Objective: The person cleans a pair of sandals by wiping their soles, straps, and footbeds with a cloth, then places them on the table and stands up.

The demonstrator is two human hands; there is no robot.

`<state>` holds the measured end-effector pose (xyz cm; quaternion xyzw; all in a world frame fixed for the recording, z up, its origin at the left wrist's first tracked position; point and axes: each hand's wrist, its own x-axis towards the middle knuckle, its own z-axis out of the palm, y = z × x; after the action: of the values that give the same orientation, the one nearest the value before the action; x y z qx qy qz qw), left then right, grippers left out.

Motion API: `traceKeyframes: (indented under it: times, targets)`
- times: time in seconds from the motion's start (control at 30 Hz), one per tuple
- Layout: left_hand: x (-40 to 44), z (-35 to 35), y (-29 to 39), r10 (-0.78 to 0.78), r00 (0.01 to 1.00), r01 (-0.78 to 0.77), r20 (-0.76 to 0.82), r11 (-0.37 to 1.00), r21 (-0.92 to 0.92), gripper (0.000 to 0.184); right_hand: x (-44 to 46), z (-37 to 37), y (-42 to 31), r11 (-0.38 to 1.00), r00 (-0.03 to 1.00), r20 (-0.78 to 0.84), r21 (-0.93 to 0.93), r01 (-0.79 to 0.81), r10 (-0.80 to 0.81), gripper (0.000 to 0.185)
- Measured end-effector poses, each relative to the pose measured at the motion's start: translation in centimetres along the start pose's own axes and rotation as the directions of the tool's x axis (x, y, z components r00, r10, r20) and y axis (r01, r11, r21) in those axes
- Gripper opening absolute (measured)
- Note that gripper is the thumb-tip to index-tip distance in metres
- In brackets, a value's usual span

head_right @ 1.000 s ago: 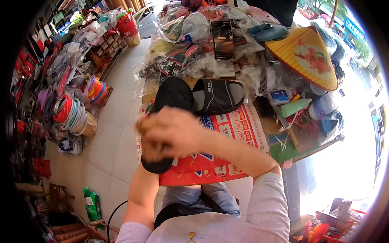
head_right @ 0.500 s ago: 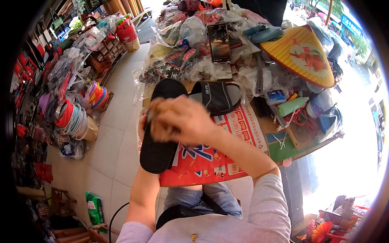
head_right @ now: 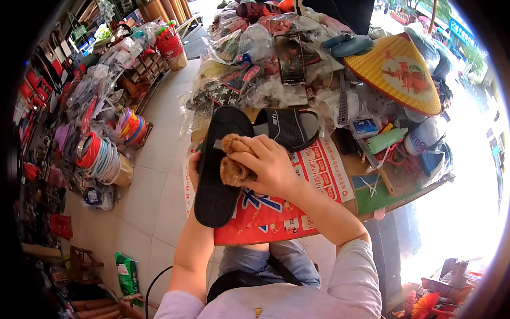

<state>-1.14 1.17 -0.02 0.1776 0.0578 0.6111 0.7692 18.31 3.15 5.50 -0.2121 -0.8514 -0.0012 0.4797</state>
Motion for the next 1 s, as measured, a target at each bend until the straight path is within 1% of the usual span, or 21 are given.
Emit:
traceKeyframes:
  times: [0.03,0.07,0.13,0.2,0.23,0.27,0.33,0.37,0.4,0.47,0.5,0.53,0.6,0.63,0.67,0.73,0.8,0.83,0.87,0.93,1.0]
  targets:
    - [0.0,-0.1,0.0,0.001,1.000,-0.001,0.002,1.000,0.000,0.064,-0.5,0.4,0.0,0.996,0.999,0.047,0.086,-0.008,0.004,0.050]
    - [0.1,-0.3,0.0,-0.011,1.000,0.012,-0.020,0.999,0.047,0.065,-1.3,1.2,-0.6,0.986,0.996,0.074,0.163,0.036,-0.049,0.046]
    - [0.1,-0.1,0.0,-0.019,0.999,0.023,-0.049,0.996,0.091,0.066,-1.6,1.4,-2.8,0.965,0.980,0.087,0.209,0.158,-0.180,0.042]
    - [0.0,1.0,-0.3,0.018,0.987,-0.008,-0.161,0.998,0.063,0.067,-2.3,1.6,-5.3,0.867,0.961,0.133,0.474,0.154,-0.244,0.043]
    - [0.1,1.2,-0.4,0.061,0.983,-0.043,-0.173,0.993,0.108,0.068,-2.1,1.3,-6.1,0.875,0.923,0.145,0.396,0.277,-0.357,0.043]
    - [0.0,1.2,-0.3,0.061,0.983,-0.042,-0.175,0.993,0.110,0.068,-2.2,1.3,-5.7,0.875,0.923,0.143,0.397,0.276,-0.356,0.043]
    - [-0.1,1.2,-0.2,0.020,0.985,-0.002,-0.172,0.994,0.106,0.068,-1.7,1.0,-4.3,0.863,0.968,0.080,0.475,0.175,-0.240,0.043]
    - [-0.1,1.4,-0.2,-0.002,0.998,0.006,-0.068,0.998,0.059,0.067,-0.9,0.6,-3.4,0.902,0.987,-0.016,0.402,0.156,-0.163,0.043]
    - [-0.1,1.3,-0.3,-0.005,0.998,0.008,-0.068,0.999,0.053,0.067,-0.5,0.4,-2.6,0.960,0.997,-0.058,0.274,0.057,-0.043,0.047]
    - [-0.2,0.7,-0.4,-0.040,0.999,0.042,0.036,0.998,-0.055,0.066,-0.4,0.0,-1.2,0.995,0.995,-0.040,0.049,-0.088,0.090,0.049]
    - [0.1,-0.8,-0.3,-0.056,0.998,0.057,0.027,0.998,-0.034,0.065,-1.1,1.0,-0.8,0.986,1.000,0.005,0.164,-0.024,0.023,0.051]
    - [0.0,-0.4,0.1,-0.055,0.998,0.056,0.034,0.998,-0.034,0.065,-1.4,1.4,-1.9,0.991,1.000,0.020,0.134,0.004,-0.007,0.052]
    - [-0.4,0.6,0.3,-0.133,0.991,0.133,-0.013,0.991,-0.019,0.067,-2.0,1.6,-3.5,0.980,0.994,0.065,0.188,0.072,-0.086,0.052]
    - [-0.2,1.5,-0.3,-0.042,0.992,0.045,-0.121,0.999,0.023,0.070,-2.4,1.8,-4.2,0.956,0.989,0.084,0.278,0.091,-0.118,0.050]
    - [-0.2,1.9,-0.4,-0.047,0.992,0.049,-0.121,0.999,0.018,0.070,-2.6,1.5,-4.5,0.945,0.971,0.141,0.293,0.148,-0.195,0.050]
    - [-0.3,2.5,-0.5,0.015,0.991,0.005,-0.135,0.990,0.143,0.072,-2.0,0.9,-4.1,0.885,0.925,0.175,0.394,0.248,-0.337,0.048]
    - [-0.7,3.5,-0.6,-0.012,0.993,0.026,-0.118,0.993,0.114,0.072,-1.6,0.6,-2.7,0.889,0.986,0.021,0.436,0.142,-0.168,0.046]
    - [-0.9,3.9,-0.8,-0.033,0.995,0.041,-0.099,0.996,0.081,0.071,-0.9,-0.3,-1.6,0.934,0.993,-0.051,0.335,0.121,-0.110,0.047]
    - [-1.1,4.1,-1.1,-0.052,0.996,0.056,-0.076,0.997,0.045,0.070,-0.7,-1.4,-0.6,0.969,0.998,-0.038,0.242,-0.045,0.056,0.051]
    - [-1.3,3.5,-1.7,-0.036,0.999,0.038,-0.022,0.995,0.087,0.068,-0.9,-1.4,1.2,0.971,0.955,-0.184,0.092,-0.219,0.232,0.055]
    - [-1.7,2.3,-2.0,-0.035,0.994,0.060,-0.101,0.963,0.262,0.063,-1.6,-0.6,0.6,0.965,0.962,-0.119,0.115,-0.234,0.247,0.055]
